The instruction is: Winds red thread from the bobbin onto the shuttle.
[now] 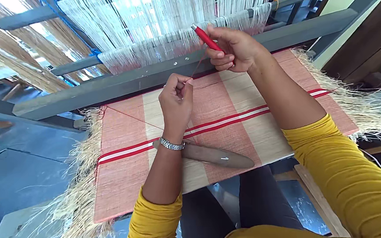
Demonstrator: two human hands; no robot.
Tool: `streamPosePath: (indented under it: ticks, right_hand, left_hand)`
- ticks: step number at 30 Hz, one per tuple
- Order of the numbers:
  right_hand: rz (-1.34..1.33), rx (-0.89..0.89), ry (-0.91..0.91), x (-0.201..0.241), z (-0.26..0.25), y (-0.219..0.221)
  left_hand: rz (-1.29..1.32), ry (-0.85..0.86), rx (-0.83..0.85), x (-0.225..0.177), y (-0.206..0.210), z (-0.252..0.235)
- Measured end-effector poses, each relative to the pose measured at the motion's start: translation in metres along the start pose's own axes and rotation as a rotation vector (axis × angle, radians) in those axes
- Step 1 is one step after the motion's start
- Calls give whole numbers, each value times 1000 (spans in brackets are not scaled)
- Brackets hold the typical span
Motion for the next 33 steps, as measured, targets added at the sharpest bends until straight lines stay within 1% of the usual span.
streamPosePath:
  ticks: [2,4,5,7,10,11,13,16,18,22,27,30,33]
  right_hand:
    - [71,7,-26,4,2,-2]
    - [88,-14,-37,7,3,-7]
    - [85,-36,-44,8,4,-11]
    - [76,-90,-60,13,8,-20]
    - [61,-147,-71,21,16,-31]
    - [57,-152,-71,22,18,-34]
    - [60,-148,-58,21,21,-39]
    - [93,-129,-23,16,21,-43]
    - [112,-113,-12,16,21,-45]
    - [93,-147,-25,19,25,-51]
    - [42,-161,-22,15,24,-54]
    - [151,-180,8,14,22,-51]
    - [329,-179,65,16,20,-35]
  left_hand:
    - [-8,3,7,-1,2,-1]
    - [27,3,71,-3,7,-3]
    - [65,-6,159,-5,11,-3]
    - [124,-22,451,-13,21,1]
    - [79,-5,920,-25,43,27]
    - [41,-6,1038,-27,53,37]
    - [-97,11,1183,-25,75,56]
    - [-329,-12,1261,-15,102,73]
    - [-361,-28,1230,-14,103,70]
    - [-363,13,957,4,83,41]
    - [-420,-3,719,27,55,8]
    - [-550,-35,533,36,30,-3]
    - [-599,-69,318,32,11,-9]
Point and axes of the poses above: each hand's wrist, its own z-axis away from the middle knuckle, its own y-axis out of the palm, x = y × z, the point moved 7 cm from there along -z, towards the middle knuckle, and after that the axes turned 8 degrees about x, right-handed, at the moved point
